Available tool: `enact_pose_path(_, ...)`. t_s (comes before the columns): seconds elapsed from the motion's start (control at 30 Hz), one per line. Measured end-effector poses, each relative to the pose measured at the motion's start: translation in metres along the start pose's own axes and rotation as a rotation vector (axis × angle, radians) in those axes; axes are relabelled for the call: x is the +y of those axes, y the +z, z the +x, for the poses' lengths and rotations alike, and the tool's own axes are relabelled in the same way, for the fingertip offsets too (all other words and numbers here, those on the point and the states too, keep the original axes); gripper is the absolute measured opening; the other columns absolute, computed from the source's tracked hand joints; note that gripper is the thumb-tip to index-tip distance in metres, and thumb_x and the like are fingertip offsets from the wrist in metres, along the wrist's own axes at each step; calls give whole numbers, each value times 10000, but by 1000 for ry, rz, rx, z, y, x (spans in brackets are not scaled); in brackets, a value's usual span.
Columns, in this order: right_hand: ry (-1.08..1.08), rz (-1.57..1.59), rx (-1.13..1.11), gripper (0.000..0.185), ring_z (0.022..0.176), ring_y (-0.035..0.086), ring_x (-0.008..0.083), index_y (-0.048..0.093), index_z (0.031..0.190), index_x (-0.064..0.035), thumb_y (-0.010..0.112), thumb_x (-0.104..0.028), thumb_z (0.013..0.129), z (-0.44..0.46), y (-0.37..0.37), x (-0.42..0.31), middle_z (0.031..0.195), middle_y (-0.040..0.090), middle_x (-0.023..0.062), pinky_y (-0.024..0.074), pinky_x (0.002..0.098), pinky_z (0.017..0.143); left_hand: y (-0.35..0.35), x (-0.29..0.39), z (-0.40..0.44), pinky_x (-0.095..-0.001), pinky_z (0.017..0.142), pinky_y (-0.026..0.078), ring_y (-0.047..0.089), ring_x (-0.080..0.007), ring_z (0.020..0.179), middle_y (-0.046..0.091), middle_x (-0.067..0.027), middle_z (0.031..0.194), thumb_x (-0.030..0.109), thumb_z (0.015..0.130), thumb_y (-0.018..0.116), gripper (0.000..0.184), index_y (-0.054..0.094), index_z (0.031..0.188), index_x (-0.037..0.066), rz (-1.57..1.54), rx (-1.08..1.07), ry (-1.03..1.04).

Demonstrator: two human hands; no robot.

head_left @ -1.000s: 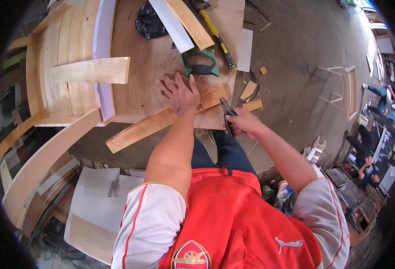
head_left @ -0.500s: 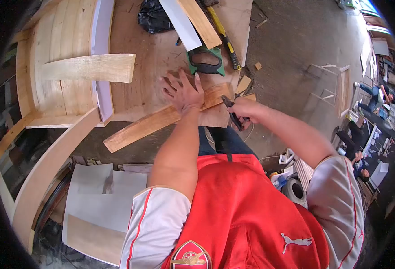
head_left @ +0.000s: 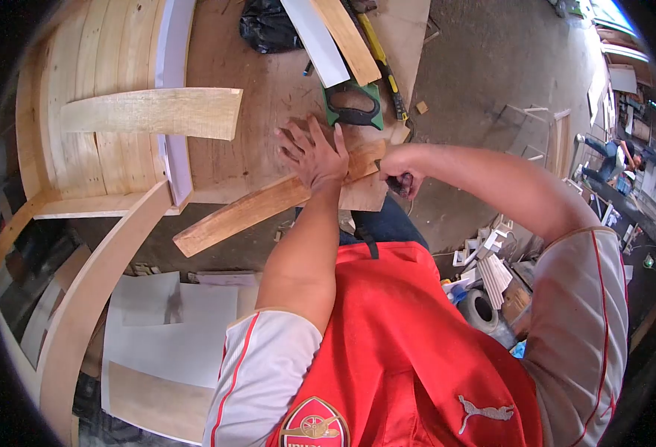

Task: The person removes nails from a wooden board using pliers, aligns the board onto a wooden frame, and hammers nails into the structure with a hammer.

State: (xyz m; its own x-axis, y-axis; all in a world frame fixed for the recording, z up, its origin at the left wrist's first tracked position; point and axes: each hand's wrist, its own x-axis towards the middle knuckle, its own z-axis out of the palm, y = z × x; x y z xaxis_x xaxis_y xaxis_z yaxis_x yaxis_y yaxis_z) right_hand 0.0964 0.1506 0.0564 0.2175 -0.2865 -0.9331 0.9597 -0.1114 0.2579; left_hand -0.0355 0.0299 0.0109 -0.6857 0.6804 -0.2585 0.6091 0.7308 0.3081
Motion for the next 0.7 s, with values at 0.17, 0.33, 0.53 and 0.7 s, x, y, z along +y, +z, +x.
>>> enact_pose_path(0.17,-176,16,215,263,619,642,257,627,860,23,677,-234,875,-56,24,6,684,611,149,596,510,630,-6,0,-2,-659,1198,93,56,-487,1534,198,-236,1645,603,1005,422,680,422,1523,163,-5,28,15)
enact_pose_path(0.33,-552,-153,267,289,632,632,226,650,864,9,736,-260,801,-20,2,61,789,669,151,529,415,557,7,-2,-1,-683,1158,160,112,-501,1519,255,-219,1617,577,974,501,660,466,1492,171,7,121,36)
enact_pose_path(0.53,-930,-77,201,227,685,650,182,644,969,-22,699,-234,907,37,-12,112,840,701,105,527,340,605,10,-1,-2,-678,1153,168,129,-487,1519,276,-215,1607,573,976,498,640,490,1472,169,66,187,63)
enact_pose_path(0.7,-800,357,-18,329,856,722,188,545,1295,-34,548,-262,1058,34,13,129,1011,716,105,570,321,689,8,0,-2,-670,1155,164,155,-484,1509,294,-221,1591,569,978,502,626,511,1452,160,91,189,67)
